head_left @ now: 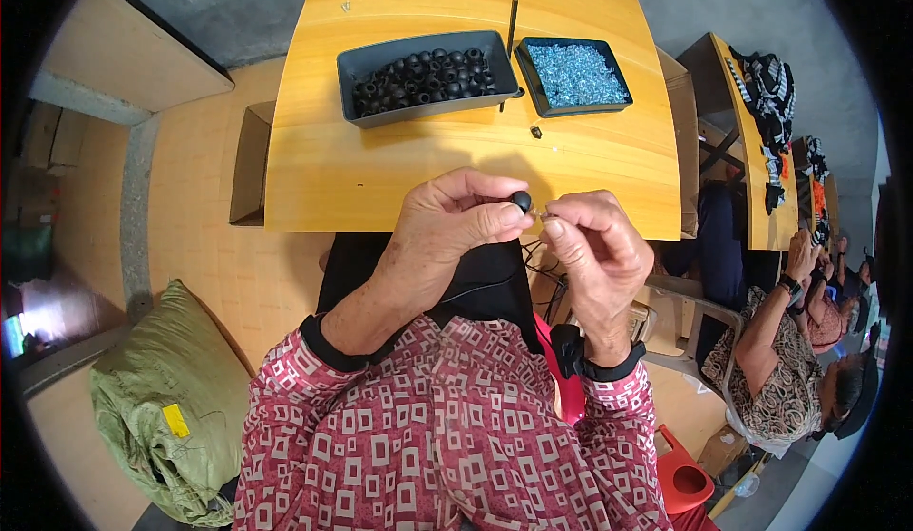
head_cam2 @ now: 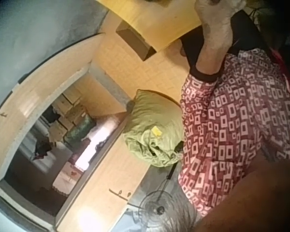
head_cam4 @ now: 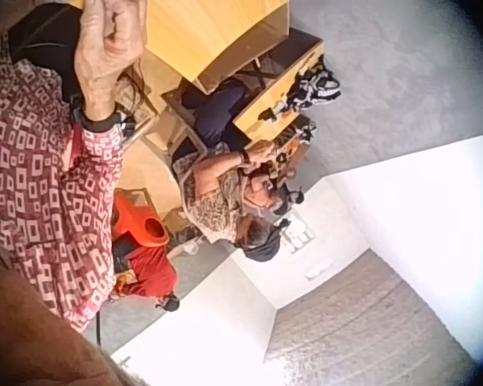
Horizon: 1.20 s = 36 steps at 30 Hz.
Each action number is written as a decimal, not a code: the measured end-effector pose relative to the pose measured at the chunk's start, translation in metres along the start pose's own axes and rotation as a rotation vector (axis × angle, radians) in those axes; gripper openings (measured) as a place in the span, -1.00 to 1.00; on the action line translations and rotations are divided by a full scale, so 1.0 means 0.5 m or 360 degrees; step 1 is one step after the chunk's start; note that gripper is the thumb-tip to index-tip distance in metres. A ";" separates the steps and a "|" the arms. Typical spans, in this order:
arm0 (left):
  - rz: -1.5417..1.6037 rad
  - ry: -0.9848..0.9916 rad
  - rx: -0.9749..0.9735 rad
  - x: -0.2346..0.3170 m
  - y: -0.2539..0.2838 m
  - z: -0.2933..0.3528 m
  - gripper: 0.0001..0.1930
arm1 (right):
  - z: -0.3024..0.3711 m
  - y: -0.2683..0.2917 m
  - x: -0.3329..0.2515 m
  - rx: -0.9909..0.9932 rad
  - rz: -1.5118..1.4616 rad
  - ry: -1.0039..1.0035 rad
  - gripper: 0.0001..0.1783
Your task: The person assembles small components by picking up black plastic parts and small fasteners from trays on the table and inserting the fasteners into the black parts by hand.
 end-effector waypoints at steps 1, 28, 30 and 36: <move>0.0147 0.0104 0.0028 -0.007 0.003 -0.001 -0.77 | -0.001 -0.003 -0.011 -0.0028 0.0326 0.0382 -0.82; 0.0077 0.0335 0.0287 -0.041 0.030 -0.008 -0.84 | 0.015 -0.025 0.028 -0.0165 0.0718 0.0739 -0.72; 0.0040 0.0333 0.0292 -0.041 0.029 -0.005 -0.86 | 0.018 -0.025 0.026 -0.0206 0.0767 0.0780 -0.69; -0.0092 0.0131 0.0228 -0.035 0.011 0.011 -0.77 | 0.013 -0.019 0.045 -0.0088 0.0565 0.0550 -0.80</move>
Point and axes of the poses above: each hand's wrist, its own z-axis away from the middle knuckle, its own y-axis out of the back of the hand, x = y × z, the point moved 3 cm from there along -z, towards the middle knuckle, and after that the axes turned 10 degrees about x, right-handed, at the moved point
